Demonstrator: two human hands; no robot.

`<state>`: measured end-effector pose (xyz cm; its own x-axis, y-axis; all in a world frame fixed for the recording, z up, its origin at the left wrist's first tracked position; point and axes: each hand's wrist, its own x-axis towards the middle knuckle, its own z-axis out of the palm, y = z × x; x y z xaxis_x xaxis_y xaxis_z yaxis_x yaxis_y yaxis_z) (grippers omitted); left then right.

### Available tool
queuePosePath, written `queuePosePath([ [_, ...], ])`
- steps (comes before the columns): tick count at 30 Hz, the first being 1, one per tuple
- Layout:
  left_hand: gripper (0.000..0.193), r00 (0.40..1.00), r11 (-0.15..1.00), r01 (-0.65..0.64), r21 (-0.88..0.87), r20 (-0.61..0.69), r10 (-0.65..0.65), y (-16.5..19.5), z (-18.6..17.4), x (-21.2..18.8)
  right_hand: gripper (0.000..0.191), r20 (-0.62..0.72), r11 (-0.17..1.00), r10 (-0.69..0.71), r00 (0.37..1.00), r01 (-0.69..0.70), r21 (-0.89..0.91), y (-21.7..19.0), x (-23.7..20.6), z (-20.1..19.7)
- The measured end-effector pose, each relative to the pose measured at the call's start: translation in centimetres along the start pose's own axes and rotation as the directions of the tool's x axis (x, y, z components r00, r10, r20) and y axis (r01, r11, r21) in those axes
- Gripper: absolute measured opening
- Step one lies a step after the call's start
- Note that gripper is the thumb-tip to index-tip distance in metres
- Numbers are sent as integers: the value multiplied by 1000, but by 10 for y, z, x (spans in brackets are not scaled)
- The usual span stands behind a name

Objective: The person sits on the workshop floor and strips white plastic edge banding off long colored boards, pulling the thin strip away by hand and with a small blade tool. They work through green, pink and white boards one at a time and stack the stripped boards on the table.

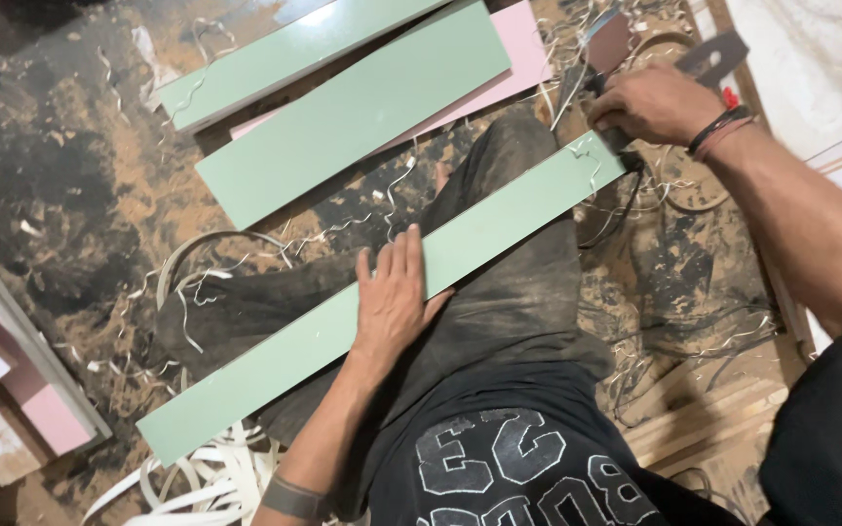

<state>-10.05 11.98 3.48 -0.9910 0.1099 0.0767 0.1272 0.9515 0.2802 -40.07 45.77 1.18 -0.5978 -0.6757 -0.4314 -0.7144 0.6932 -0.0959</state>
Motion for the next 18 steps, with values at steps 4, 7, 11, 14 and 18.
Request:
queuePosePath([
  [4,95,1000,1000,21,1,12,-21,-7,-2,-14,21,-10,961,-277,961,277,-1,-29,17,-22],
  [7,93,992,998,42,-43,118,-36,-11,1,-14,23,144,957,-283,948,289,-19,-72,33,-27],
  [11,94,999,995,21,-98,39,-17,-12,9,-16,27,-9,800,-599,801,599,30,-168,61,-20],
  [14,87,978,880,177,-440,-22,-208,-27,11,-30,13,-93,748,-663,743,663,-37,-261,88,0],
  [18,65,850,869,334,-364,-281,-445,-93,-10,-103,6,-51,827,-561,826,556,-87,-289,100,-1],
])
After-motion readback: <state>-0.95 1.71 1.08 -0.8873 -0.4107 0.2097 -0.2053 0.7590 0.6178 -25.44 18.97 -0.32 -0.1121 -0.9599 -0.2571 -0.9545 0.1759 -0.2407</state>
